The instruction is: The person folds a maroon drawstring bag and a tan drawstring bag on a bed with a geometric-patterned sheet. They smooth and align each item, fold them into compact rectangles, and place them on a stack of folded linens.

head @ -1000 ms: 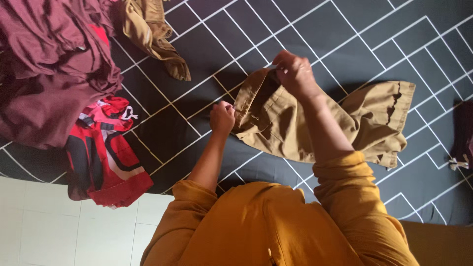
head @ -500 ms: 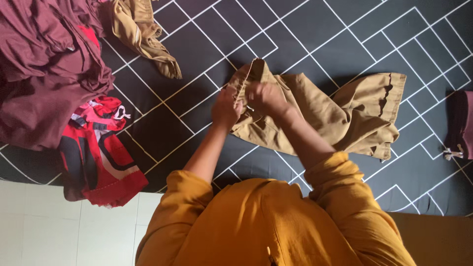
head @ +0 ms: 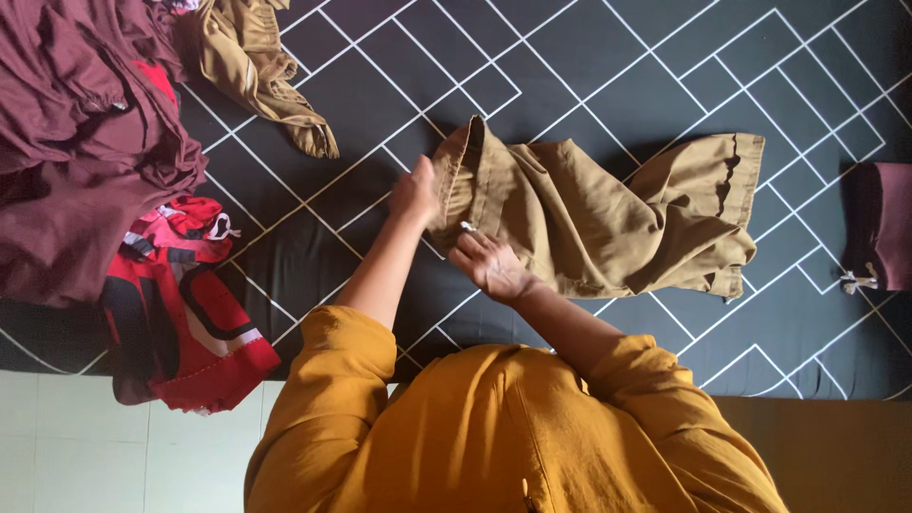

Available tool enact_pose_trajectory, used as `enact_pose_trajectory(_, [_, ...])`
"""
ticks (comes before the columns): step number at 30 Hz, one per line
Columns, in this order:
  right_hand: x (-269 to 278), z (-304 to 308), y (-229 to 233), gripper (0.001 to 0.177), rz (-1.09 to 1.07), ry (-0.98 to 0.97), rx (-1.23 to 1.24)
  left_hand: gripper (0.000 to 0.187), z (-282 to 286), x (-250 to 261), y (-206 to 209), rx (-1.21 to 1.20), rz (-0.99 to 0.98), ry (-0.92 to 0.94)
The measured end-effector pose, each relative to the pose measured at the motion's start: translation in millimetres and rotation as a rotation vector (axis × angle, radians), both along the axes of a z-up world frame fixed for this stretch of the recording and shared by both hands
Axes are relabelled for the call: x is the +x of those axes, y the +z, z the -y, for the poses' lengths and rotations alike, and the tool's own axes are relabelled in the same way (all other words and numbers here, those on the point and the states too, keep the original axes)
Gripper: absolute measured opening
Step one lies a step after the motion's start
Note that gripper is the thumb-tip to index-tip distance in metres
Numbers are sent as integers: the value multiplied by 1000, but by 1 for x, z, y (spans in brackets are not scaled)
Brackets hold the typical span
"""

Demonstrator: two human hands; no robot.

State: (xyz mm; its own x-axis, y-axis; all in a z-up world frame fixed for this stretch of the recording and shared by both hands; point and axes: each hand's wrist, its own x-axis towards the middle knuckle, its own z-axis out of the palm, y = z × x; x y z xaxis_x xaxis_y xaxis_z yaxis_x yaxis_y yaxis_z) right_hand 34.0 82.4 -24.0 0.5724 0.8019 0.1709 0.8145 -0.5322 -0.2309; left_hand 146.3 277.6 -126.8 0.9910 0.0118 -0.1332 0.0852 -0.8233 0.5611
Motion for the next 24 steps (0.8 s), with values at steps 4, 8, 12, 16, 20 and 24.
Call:
enact_pose_trajectory(4, [-22,8,11,18,79,-5,84,29,-24,7,19,-158,191,78])
enact_pose_trajectory(8, [-19,9,17,22,91,-106,142,20,-15,-17,50,-338,443,-345])
enact_pose_trajectory(12, [-9,6,21,20,54,-103,249,38,5,-55,52,-88,283,-289])
enact_pose_trajectory(16, [-4,2,24,20,126,-99,265,59,1,-70,11,-186,190,57])
enact_pose_trajectory(20, [-18,3,16,20,147,-104,199,56,11,-63,-44,-892,-185,510])
enact_pose_trajectory(24, [-36,7,4,21,109,-141,146,42,12,-59,-56,-1265,-267,754])
